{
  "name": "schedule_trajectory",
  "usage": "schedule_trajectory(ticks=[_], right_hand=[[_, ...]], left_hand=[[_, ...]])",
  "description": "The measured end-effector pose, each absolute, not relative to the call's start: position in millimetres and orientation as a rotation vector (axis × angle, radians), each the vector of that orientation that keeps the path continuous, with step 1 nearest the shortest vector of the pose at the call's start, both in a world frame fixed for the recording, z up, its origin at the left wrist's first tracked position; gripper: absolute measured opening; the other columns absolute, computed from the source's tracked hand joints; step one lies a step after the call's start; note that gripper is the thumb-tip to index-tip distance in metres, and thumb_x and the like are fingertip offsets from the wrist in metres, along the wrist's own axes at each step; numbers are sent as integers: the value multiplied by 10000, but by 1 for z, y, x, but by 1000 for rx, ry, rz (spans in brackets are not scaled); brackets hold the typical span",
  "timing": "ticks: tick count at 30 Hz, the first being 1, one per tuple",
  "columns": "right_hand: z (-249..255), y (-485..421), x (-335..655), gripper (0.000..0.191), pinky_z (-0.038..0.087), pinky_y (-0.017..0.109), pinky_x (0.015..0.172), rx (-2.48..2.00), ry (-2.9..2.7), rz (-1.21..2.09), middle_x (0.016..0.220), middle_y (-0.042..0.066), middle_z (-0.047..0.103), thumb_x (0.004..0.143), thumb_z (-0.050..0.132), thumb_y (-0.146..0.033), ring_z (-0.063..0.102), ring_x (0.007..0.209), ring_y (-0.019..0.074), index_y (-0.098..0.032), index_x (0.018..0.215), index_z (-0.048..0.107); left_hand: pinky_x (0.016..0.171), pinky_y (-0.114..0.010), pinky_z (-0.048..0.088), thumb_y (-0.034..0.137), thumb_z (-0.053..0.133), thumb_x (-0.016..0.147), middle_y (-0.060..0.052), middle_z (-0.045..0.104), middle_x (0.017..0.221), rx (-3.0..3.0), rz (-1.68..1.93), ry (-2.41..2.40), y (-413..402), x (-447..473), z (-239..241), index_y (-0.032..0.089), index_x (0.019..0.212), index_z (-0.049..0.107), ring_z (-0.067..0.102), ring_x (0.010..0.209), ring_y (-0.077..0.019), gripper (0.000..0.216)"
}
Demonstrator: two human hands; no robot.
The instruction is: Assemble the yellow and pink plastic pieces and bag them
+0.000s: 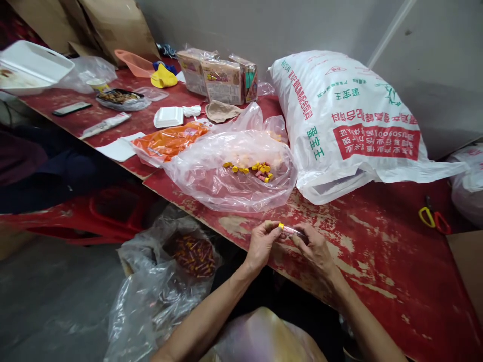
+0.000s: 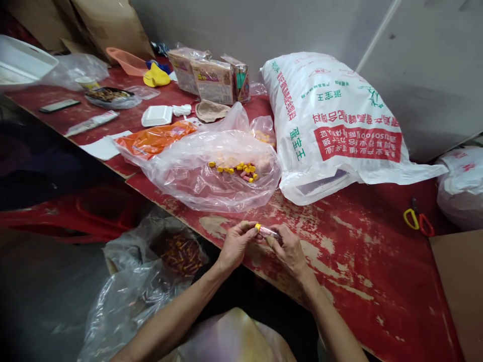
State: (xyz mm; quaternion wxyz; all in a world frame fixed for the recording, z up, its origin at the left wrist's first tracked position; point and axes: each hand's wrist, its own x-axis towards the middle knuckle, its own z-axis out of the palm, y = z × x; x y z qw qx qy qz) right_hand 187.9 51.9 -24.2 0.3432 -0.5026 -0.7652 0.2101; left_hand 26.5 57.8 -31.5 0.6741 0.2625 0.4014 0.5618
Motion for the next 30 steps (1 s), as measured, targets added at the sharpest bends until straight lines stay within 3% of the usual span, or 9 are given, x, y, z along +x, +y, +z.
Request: schedule_trajectory(ticks=[8,20,25,30], right_hand=[[-20,36,183,185,470,294,700,-1350,-2016,519,884,65,653,885,497,-324,609,783,190,-195,980,589],[-12,19,187,278,419,234,563,-1572,-1669,871,718,16,591,834,523,-432,531,626,142,-166,804,597],[-9,29,214,217,341,244,527,-1661,-2198,677,645,4,560,852,467,-364,495,559,141,-198,737,547],[-29,36,237,87,285,263,497,-1662,-2599,410,627,21,559,816,457,-243,484,521,159,-215,748,504]], left_hand=[[816,-280,464,318,506,872,-56,656,925,1005,1212,990,26,34,-27,158,1026,675,588,861,-171,279],[685,-248,419,257,416,895,-46,569,782,1435,1114,1050,16,44,-33,136,894,667,538,732,-150,279],[729,-274,446,175,489,815,-50,613,783,1620,933,1023,27,33,-37,167,887,699,579,751,-174,222],[795,-290,460,170,515,800,-69,638,909,1471,1059,1176,37,24,-40,198,999,688,605,847,-199,265]])
